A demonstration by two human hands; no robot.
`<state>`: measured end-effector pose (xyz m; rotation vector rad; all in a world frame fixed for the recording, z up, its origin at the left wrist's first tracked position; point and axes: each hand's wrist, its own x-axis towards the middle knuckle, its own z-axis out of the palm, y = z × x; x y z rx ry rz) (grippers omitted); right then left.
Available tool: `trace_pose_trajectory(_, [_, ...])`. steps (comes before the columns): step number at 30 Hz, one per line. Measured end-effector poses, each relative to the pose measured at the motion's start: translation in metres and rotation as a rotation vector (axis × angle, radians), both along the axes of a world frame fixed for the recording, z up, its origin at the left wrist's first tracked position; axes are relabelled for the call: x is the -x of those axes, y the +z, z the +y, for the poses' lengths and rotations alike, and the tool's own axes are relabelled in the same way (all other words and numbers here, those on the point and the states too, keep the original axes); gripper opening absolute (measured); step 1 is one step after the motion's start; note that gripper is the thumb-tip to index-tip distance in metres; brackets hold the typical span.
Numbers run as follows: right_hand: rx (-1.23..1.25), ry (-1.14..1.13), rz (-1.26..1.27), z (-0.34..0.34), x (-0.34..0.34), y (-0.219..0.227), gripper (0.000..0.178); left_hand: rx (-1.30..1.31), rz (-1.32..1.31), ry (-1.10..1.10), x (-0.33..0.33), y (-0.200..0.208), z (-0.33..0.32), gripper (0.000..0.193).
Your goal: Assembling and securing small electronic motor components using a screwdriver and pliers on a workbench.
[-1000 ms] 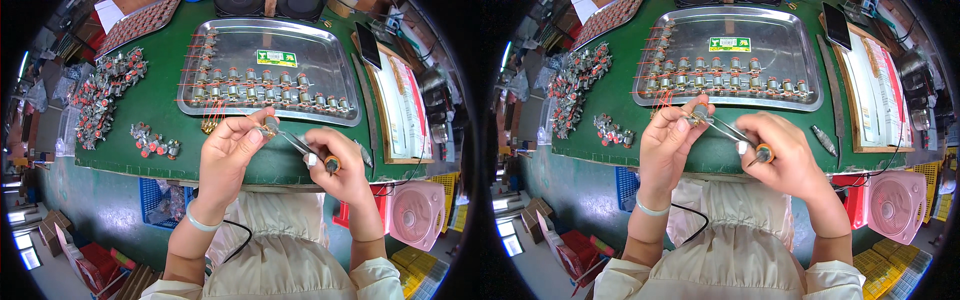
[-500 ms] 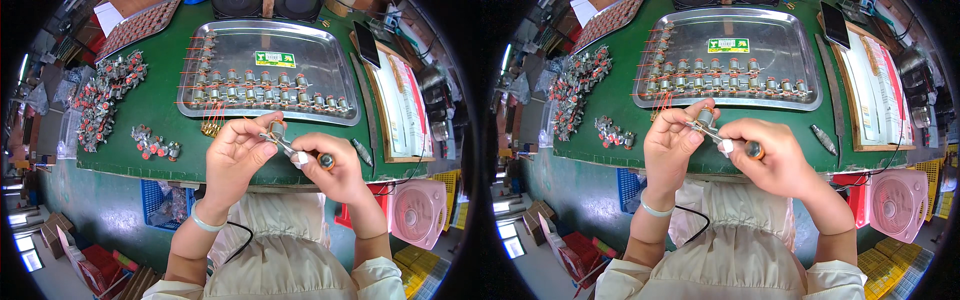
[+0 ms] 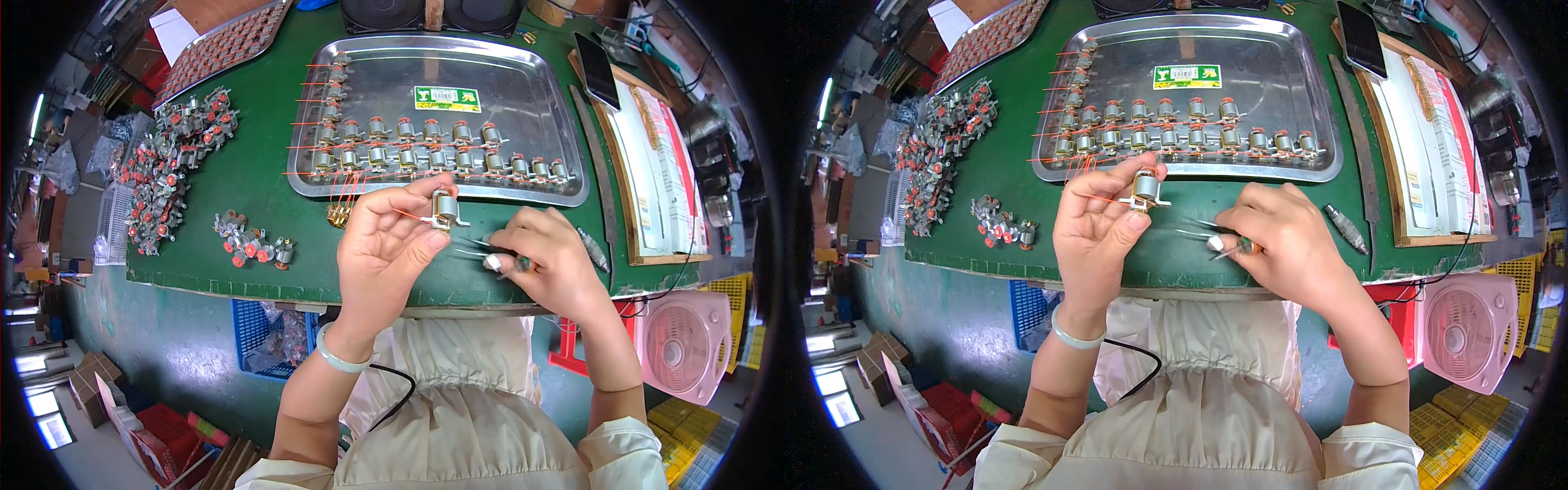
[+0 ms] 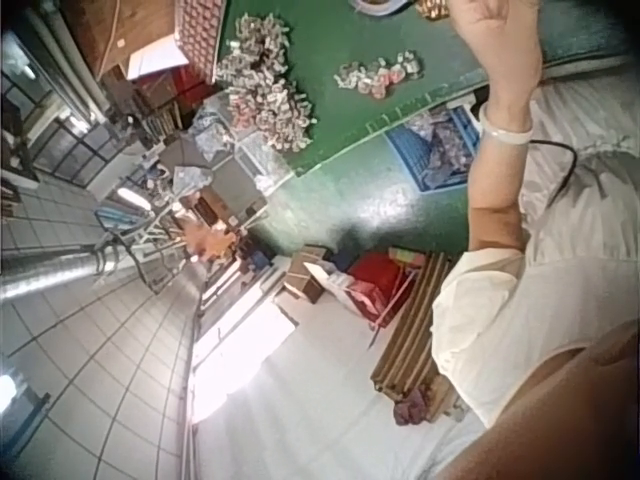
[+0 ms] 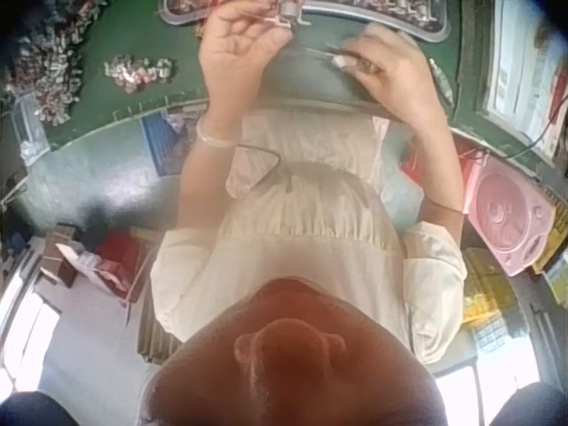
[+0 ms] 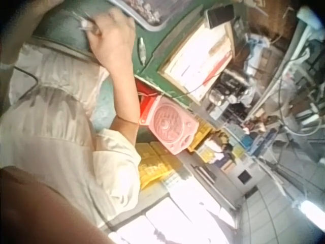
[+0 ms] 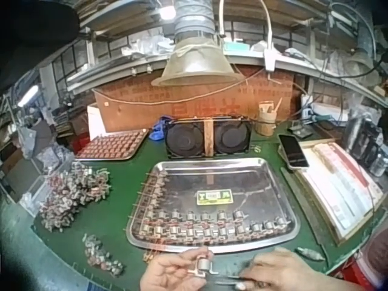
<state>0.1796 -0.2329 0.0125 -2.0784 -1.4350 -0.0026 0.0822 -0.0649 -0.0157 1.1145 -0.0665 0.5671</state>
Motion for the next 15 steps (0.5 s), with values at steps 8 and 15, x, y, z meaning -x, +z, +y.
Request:
trace_pose_trajectory(8, [-0.252,-0.046,0.246,0.018,0.014,0.010,0.026,-0.004,0.017,-0.100,-0.002,-0.006,-0.010,0.033])
trace_pose_trajectory(15, [-0.049,-0.179,-0.289,0.005,-0.045,0.010,0.024,-0.099,0.162,0.007,0.007,0.001,-0.008,0.058])
